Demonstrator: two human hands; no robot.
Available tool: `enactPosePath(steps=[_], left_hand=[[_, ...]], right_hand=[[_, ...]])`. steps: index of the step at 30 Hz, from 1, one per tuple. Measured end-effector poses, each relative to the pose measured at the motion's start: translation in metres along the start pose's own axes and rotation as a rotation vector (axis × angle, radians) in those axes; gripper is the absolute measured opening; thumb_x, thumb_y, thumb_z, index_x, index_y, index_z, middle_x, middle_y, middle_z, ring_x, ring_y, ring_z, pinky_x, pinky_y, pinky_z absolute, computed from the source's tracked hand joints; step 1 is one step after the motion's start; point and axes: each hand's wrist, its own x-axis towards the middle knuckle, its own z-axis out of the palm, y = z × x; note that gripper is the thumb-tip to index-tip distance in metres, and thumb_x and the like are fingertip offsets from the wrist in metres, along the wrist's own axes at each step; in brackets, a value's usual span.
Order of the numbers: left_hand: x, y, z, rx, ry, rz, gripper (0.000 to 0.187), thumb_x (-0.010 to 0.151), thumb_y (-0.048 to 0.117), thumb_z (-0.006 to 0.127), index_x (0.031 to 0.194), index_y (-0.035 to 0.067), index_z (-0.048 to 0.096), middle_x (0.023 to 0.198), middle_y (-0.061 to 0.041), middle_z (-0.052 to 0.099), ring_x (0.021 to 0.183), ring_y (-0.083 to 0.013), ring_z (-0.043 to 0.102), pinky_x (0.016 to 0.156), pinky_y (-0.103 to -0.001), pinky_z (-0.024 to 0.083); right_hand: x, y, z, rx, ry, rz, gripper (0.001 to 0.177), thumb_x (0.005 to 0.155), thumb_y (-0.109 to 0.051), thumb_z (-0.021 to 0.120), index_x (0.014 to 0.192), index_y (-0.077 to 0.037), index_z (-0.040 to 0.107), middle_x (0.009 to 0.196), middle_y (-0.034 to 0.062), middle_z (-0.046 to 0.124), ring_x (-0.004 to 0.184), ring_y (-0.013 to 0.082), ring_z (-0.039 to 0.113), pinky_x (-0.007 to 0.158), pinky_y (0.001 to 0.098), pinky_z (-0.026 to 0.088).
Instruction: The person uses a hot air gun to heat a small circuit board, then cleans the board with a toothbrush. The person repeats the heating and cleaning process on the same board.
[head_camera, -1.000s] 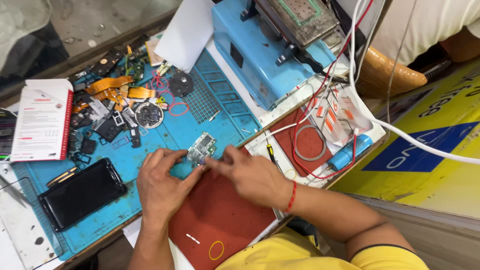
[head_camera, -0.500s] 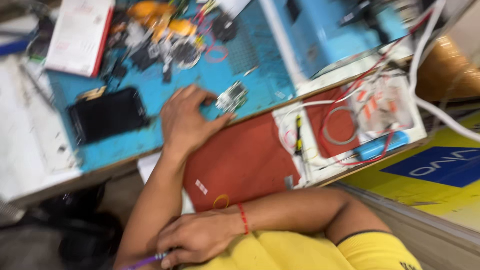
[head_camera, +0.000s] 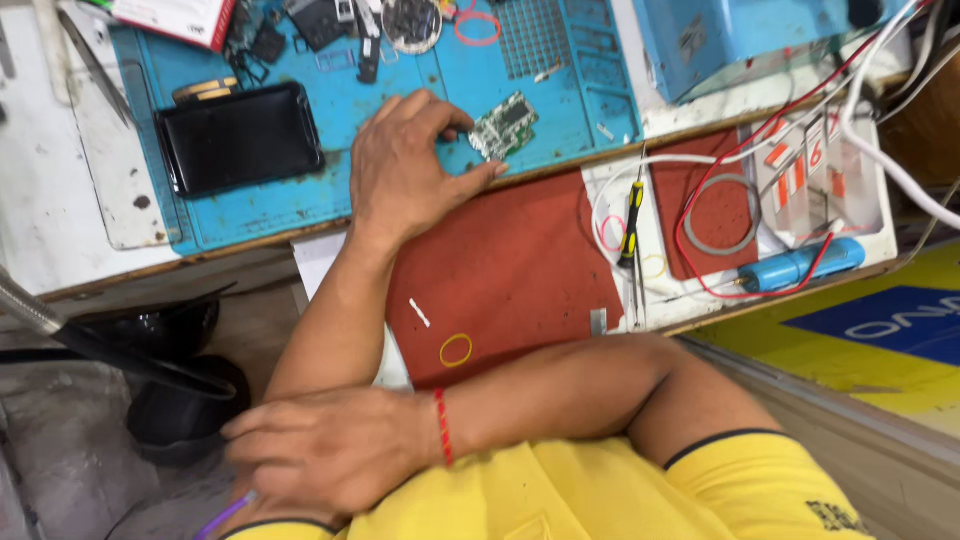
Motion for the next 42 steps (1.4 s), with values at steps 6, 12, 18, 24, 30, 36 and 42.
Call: enactPosePath(steps=[6,12,18,24,30,36,42], left_hand=[[-0.001,0.005,0.003,0.027,0.037,-0.001,0.039,0.072,0.04,0.093,0.094,0.014,0.074,0.087,-0.001,0.063,0.089,-0.0245,0.061,0.079,-0.043,0.046],[-0.003,0.003,-0.001,0.017,0.018,-0.004,0.039,0.074,0.039,0.092,0.096,0.012,0.074,0.09,-0.002,0.063,0.09,-0.0255,0.06,0.08,-0.043,0.047],[-0.006,0.001,-0.002,0.013,0.027,0.033,0.042,0.072,0.039,0.091,0.1,0.011,0.075,0.094,-0.004,0.063,0.093,-0.0279,0.06,0.083,-0.044,0.047],[-0.004,0.0,-0.003,-0.017,0.005,-0.001,0.041,0.074,0.04,0.09,0.098,0.011,0.074,0.091,-0.005,0.061,0.092,-0.028,0.06,0.083,-0.044,0.048],[-0.008,-0.001,-0.002,-0.013,0.018,0.015,0.04,0.075,0.039,0.09,0.098,0.012,0.075,0.093,-0.005,0.063,0.093,-0.0283,0.06,0.082,-0.043,0.048],[-0.006,-0.002,-0.001,-0.014,0.024,0.014,0.04,0.075,0.039,0.091,0.1,0.012,0.075,0.093,-0.004,0.063,0.092,-0.0273,0.06,0.081,-0.043,0.048],[-0.004,-0.004,-0.003,-0.015,0.012,0.002,0.041,0.074,0.041,0.09,0.099,0.012,0.075,0.093,-0.004,0.063,0.093,-0.0273,0.06,0.081,-0.044,0.048]], right_hand=[[-0.058,0.007,-0.025,0.197,-0.082,0.024,0.024,0.111,-0.024,0.057,0.12,-0.002,0.061,0.135,0.016,0.064,0.132,0.0278,0.061,0.115,0.0359,0.052],[-0.081,0.014,-0.046,0.224,-0.204,0.108,0.02,0.103,-0.024,0.066,0.113,-0.006,0.067,0.111,0.012,0.07,0.103,0.0289,0.069,0.09,0.0404,0.057],[-0.107,0.035,-0.099,0.248,0.705,0.811,0.014,0.114,-0.004,0.053,0.127,-0.009,0.057,0.097,0.0094,0.053,0.075,0.0211,0.054,0.072,0.0307,0.051],[-0.112,0.044,-0.166,-0.731,0.331,0.936,0.054,0.097,0.003,0.061,0.148,-0.012,0.056,0.107,0.015,0.057,0.079,0.0305,0.063,0.068,0.0432,0.051],[-0.103,0.038,-0.185,-0.868,0.093,0.971,0.054,0.092,-0.005,0.066,0.144,-0.016,0.061,0.11,0.0154,0.059,0.063,0.0361,0.063,0.052,0.0466,0.051],[-0.1,0.039,-0.202,-0.939,-0.087,0.969,0.054,0.094,-0.006,0.063,0.147,-0.019,0.059,0.11,0.0117,0.06,0.051,0.0332,0.059,0.045,0.0444,0.05],[-0.106,0.043,-0.195,-0.908,-0.052,0.89,0.057,0.093,-0.009,0.066,0.149,-0.016,0.054,0.11,0.0124,0.058,0.054,0.0327,0.06,0.045,0.0448,0.048]])
